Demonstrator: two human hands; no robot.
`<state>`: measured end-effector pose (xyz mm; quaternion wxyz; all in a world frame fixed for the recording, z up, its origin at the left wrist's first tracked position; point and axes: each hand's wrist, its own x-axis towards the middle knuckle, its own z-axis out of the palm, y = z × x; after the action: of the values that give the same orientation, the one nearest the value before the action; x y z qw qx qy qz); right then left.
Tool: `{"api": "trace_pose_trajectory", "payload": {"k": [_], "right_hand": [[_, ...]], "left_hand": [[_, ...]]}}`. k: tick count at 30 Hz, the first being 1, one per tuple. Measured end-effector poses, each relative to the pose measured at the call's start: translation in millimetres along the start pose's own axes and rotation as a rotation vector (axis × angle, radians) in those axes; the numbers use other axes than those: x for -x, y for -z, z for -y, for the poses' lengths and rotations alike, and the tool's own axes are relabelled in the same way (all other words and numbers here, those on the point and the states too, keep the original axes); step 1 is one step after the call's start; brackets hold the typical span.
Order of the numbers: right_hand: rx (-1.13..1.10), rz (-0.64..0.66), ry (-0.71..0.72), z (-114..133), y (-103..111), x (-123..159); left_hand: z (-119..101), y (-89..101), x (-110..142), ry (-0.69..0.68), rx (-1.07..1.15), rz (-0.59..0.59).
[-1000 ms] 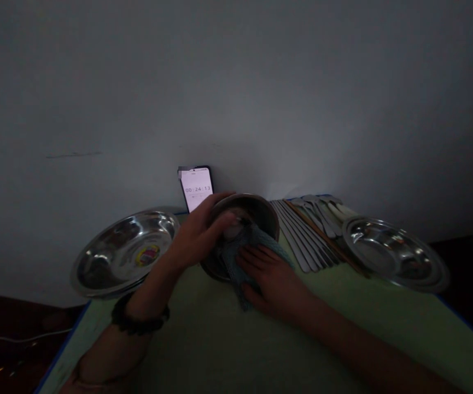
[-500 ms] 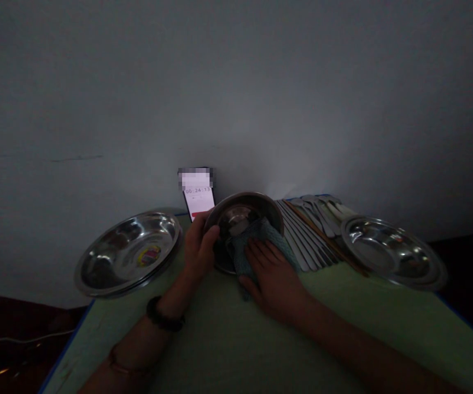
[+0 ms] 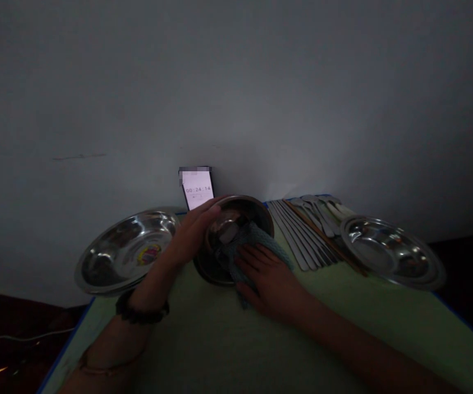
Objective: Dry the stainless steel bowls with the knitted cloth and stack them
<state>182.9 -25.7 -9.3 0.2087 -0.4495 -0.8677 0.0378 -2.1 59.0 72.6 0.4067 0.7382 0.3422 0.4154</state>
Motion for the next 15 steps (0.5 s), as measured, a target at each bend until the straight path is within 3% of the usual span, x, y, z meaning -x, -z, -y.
{"api": "trace_pose_trajectory", "payload": {"k": [2,8,13,15], "right_hand": [[0.022,-0.006,-0.049,-0.3,-2.6,1.1],[0.097,-0.037,-0.154,-2.1,-7.1,2.2],[0.077,-0.023,-0.105,0.5,-4.4,1.1],[0.056,-0.017,-0.063,1.4,-3.3,0.5]], "left_hand": [[10.4,-7.6,4.5,-0.03,-0.002,-0.054],[23.9,-29.0,16.5,-0.164,-0.213,-0.399],[-6.4,-5.3,4.2,-0.115,-0.412,-0.467],[-17.0,3.0,-0.5,-0.116,-0.457,-0.411]]}}
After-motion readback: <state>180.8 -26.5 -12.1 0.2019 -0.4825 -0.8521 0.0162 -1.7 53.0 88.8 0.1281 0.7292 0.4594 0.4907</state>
